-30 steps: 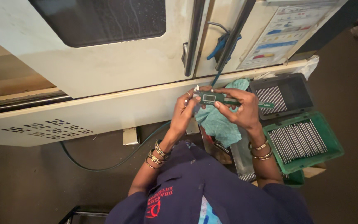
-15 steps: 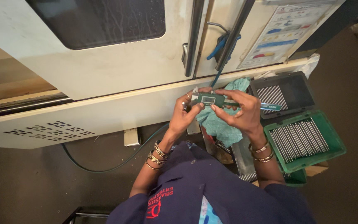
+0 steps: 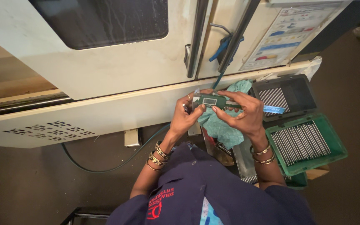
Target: The person retrieves a metal rod from a machine, wipes it with a cloth, and measures it using a digital caliper. The person repeats this process for multiple rods, placing each measured rod into a green bin.
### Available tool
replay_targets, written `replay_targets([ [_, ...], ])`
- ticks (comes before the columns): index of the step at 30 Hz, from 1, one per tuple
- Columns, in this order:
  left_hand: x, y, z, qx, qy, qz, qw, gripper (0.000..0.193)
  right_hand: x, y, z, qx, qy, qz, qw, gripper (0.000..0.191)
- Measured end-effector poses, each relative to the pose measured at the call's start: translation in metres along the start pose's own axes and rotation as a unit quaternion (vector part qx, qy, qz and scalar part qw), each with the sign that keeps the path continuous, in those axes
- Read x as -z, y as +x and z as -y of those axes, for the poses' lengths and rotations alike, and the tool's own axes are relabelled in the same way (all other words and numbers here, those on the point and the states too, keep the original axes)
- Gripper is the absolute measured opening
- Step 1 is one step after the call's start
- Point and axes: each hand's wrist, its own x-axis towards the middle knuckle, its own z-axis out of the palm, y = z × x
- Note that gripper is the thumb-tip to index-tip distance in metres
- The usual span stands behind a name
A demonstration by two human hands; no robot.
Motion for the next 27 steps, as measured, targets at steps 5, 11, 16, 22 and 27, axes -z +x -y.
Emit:
replay_targets([
  [5,-0.006,-0.004,0.002,0.014,0.064,-0.059,0.996,0.035,0.0,0.001,0.0,-0.005,0.001,0.017,1.0,0.042],
  [11,-0.005,-0.001,0.003,0.017,0.063,-0.053,0.996,0.034,0.002,0.004,-0.002,0.007,0.004,0.022,1.0,0.043],
  [16,-0.001,-0.001,0.001,0.039,0.081,-0.046,0.995,0.037,0.004,0.004,-0.003,-0.007,0.019,0.038,0.999,0.047],
  [22,0.002,-0.001,0.005,0.049,0.134,-0.073,0.987,0.033,0.004,0.003,-0.006,-0.006,0.02,0.036,0.999,0.045],
  [27,0.004,-0.001,0.009,0.045,0.116,-0.062,0.99,0.032,0.002,0.003,-0.009,-0.008,0.023,0.034,0.999,0.041],
])
